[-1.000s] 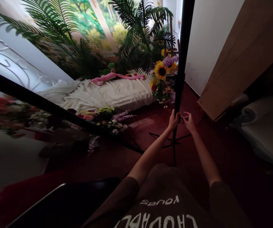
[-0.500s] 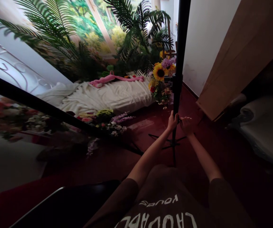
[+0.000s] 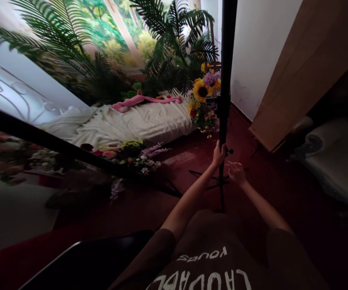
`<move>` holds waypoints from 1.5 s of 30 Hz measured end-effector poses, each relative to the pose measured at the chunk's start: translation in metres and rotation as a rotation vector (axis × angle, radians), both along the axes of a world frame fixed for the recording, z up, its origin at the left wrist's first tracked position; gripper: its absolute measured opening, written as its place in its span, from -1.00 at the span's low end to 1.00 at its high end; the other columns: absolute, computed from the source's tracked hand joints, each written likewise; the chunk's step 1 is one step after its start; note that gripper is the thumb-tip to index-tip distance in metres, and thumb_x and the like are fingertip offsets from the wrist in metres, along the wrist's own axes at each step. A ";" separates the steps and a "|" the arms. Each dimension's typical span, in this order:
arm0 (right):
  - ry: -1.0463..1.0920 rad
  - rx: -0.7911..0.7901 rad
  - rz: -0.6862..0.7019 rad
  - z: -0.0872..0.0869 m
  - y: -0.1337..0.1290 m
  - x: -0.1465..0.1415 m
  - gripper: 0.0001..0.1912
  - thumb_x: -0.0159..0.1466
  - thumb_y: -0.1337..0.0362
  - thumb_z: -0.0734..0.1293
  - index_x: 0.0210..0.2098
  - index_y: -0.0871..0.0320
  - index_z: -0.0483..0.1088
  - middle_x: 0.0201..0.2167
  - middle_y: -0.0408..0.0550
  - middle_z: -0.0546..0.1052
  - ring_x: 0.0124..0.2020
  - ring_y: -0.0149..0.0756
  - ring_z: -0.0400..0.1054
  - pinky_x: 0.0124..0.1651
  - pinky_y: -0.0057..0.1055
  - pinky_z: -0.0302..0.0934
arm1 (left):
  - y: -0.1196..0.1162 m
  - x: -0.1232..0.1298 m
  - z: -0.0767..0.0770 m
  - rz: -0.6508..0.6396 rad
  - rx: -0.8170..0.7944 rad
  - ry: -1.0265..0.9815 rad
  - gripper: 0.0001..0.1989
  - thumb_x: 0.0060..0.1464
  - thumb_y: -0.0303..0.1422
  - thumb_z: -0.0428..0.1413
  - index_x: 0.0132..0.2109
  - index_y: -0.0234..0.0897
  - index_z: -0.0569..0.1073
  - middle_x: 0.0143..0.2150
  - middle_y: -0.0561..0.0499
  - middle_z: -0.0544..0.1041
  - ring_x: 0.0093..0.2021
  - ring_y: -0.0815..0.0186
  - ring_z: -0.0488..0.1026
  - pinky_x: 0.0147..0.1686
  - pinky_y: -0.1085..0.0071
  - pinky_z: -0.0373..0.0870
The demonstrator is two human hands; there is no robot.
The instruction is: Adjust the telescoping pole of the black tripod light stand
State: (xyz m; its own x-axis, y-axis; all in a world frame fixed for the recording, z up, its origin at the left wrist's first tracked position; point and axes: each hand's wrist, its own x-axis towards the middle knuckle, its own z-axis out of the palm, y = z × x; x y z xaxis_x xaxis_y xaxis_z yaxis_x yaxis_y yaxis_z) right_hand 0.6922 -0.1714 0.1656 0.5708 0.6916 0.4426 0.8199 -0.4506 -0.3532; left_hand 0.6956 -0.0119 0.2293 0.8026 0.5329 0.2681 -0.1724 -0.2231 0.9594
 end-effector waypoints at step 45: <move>0.040 0.180 -0.014 0.143 0.096 0.018 -0.29 0.29 0.27 0.34 0.37 -0.16 0.08 0.38 -0.02 0.11 0.41 0.00 -0.05 0.35 0.09 0.09 | 0.013 0.006 -0.009 -0.094 -0.034 -0.053 -0.59 0.23 -0.22 0.08 0.14 -0.31 0.29 -0.02 -0.19 0.51 -0.07 0.22 0.48 0.01 0.25 0.42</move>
